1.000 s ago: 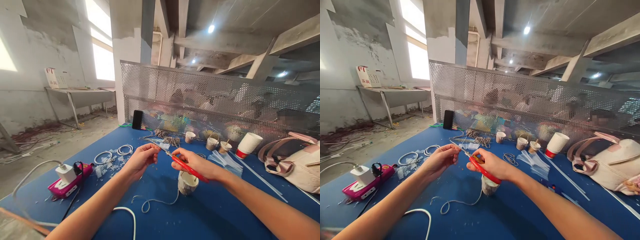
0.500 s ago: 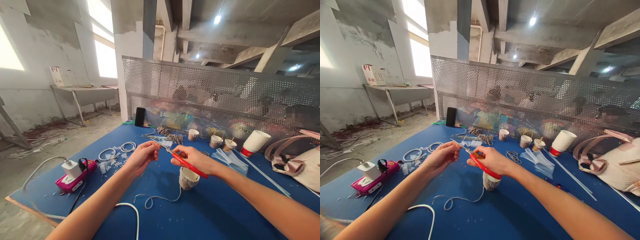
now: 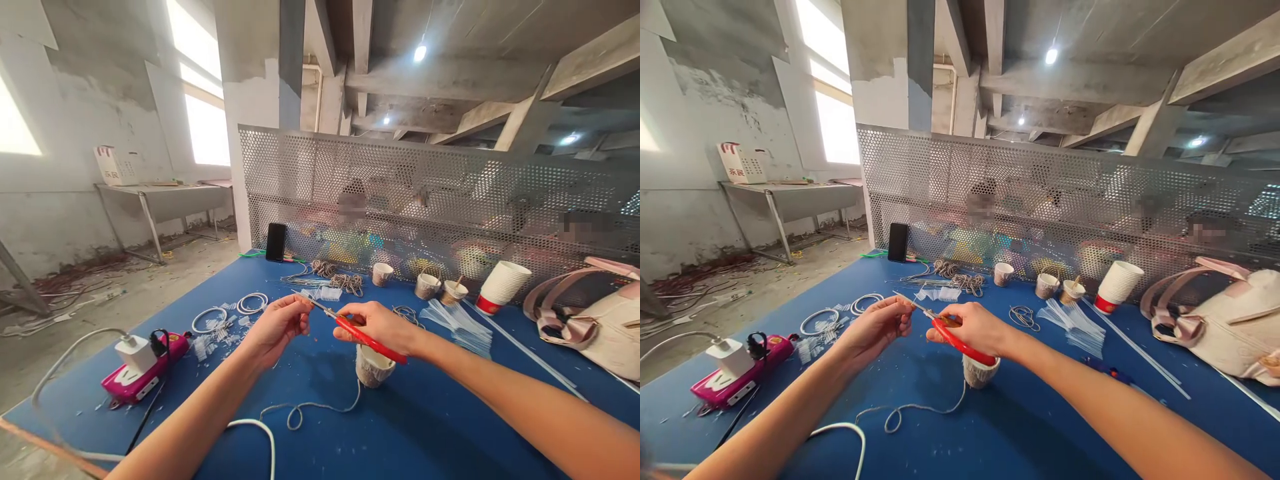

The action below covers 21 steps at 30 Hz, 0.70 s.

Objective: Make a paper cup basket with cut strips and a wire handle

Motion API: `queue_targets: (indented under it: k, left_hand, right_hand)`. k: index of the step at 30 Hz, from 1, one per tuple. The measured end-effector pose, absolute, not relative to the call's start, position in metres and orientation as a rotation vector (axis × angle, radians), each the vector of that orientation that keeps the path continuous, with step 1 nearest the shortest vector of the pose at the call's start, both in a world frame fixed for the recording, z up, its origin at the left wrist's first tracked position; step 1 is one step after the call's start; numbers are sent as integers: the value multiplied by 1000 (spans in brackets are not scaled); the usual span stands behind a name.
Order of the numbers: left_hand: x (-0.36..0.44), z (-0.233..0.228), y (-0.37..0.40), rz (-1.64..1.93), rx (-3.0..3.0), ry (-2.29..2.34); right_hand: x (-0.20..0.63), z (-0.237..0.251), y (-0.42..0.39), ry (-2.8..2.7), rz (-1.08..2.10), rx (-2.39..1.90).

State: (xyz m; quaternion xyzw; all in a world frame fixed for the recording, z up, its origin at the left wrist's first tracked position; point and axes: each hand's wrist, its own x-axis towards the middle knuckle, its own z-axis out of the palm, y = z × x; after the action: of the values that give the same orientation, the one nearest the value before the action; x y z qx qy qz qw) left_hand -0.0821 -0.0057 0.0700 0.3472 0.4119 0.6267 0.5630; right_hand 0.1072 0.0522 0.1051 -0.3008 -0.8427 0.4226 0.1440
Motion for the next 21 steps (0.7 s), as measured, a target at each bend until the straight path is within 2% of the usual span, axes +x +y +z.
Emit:
queue_targets:
  k: [7, 21]
  left_hand:
    - [-85, 70, -6, 1462, 832, 977]
    - [-89, 73, -6, 1439, 830, 1009]
  right_hand:
    - [106, 103, 54, -2430, 1252, -859]
    - [97, 100, 58, -2552, 1033, -863]
